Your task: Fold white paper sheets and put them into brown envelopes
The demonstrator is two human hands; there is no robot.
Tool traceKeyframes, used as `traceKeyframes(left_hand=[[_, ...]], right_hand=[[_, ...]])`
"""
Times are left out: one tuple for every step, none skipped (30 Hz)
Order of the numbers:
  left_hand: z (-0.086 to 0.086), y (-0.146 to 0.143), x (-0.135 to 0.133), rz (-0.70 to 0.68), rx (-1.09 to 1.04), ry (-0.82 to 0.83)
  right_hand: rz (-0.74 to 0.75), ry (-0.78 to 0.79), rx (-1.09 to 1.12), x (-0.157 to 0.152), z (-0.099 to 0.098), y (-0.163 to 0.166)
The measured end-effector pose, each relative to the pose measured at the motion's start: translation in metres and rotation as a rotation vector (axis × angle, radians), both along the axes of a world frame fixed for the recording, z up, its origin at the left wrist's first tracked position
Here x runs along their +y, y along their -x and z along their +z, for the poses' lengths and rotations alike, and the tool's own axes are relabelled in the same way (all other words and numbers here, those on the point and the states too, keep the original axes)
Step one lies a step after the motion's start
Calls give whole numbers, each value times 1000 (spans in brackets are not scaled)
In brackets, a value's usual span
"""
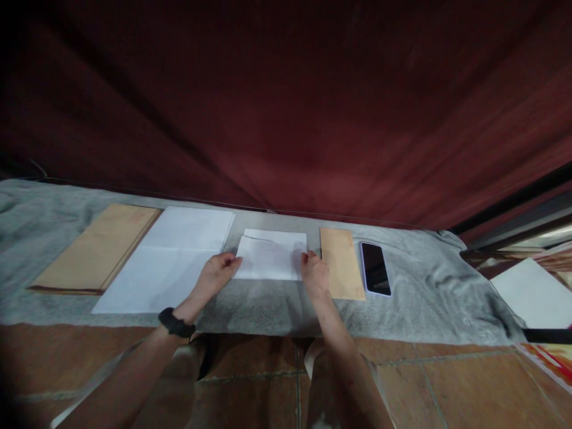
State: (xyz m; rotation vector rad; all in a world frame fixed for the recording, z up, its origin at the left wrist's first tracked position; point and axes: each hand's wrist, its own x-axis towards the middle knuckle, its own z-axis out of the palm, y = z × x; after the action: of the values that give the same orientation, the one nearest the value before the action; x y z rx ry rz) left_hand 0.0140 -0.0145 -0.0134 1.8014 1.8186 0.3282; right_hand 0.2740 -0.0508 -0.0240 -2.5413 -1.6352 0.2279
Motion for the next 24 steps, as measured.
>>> traceKeyframes(left_hand=[[1, -1, 0, -1, 15, 3], [3, -2, 0, -1, 42, 8], [6, -5, -1, 4, 76, 12], [9, -7, -2, 11, 112, 17], [12, -10, -2, 18, 147, 23], [14, -13, -3, 23, 176, 26], [16, -15, -4, 26, 202, 25], [18, -17, -4, 28, 223, 23], [19, -18, -4, 26, 239, 20], [20, -19, -5, 24, 254, 20], [20, -19, -5, 22, 267, 21], [20, -20, -5, 20, 277, 24], [21, -20, -5, 17, 287, 27], [20, -21, -5, 15, 295, 27], [20, -22, -4, 13, 303, 24], [20, -22, -4, 13, 311, 18], [20, -23, -4, 13, 317, 11], [19, -24, -3, 17, 321, 6], [19, -25, -3, 24, 322, 0], [19, -26, -2, 34, 323, -3], [19, -27, -2, 43, 322, -5], [19, -27, -1, 51, 321, -6], [19, -28, -1, 56, 321, -6], [20, -29, -1, 58, 322, -11]], right_hand=[[-1, 2, -7, 0, 0, 0], [0, 3, -12, 0, 0, 0], [2, 4, -14, 1, 0, 1], [4, 4, -18, 1, 0, 1], [3, 4, -24, 1, 0, 1], [-1, 4, -31, 2, 0, 1], [-7, 4, -39, 2, 0, 2], [-13, 5, -45, 3, 0, 2], [-17, 6, -48, 4, 0, 3], [-19, 5, -48, 4, 0, 3], [-20, 4, -45, 5, 0, 3], [-20, 2, -41, 6, 0, 3], [-20, 1, -37, 6, 0, 3], [-21, 0, -32, 7, 0, 3], [-25, 1, -26, 8, 1, 3], [-29, 2, -18, 8, 1, 3], [-33, 4, -9, 9, 2, 3], [-37, 4, -1, 10, 3, 3], [-42, 3, 6, 10, 3, 3], [-46, 2, 11, 11, 4, 4], [-49, 2, 13, 12, 5, 4], [-53, 0, 11, 13, 5, 4], [-57, -1, 8, 14, 6, 5], [-60, -2, 5, 14, 6, 5]])
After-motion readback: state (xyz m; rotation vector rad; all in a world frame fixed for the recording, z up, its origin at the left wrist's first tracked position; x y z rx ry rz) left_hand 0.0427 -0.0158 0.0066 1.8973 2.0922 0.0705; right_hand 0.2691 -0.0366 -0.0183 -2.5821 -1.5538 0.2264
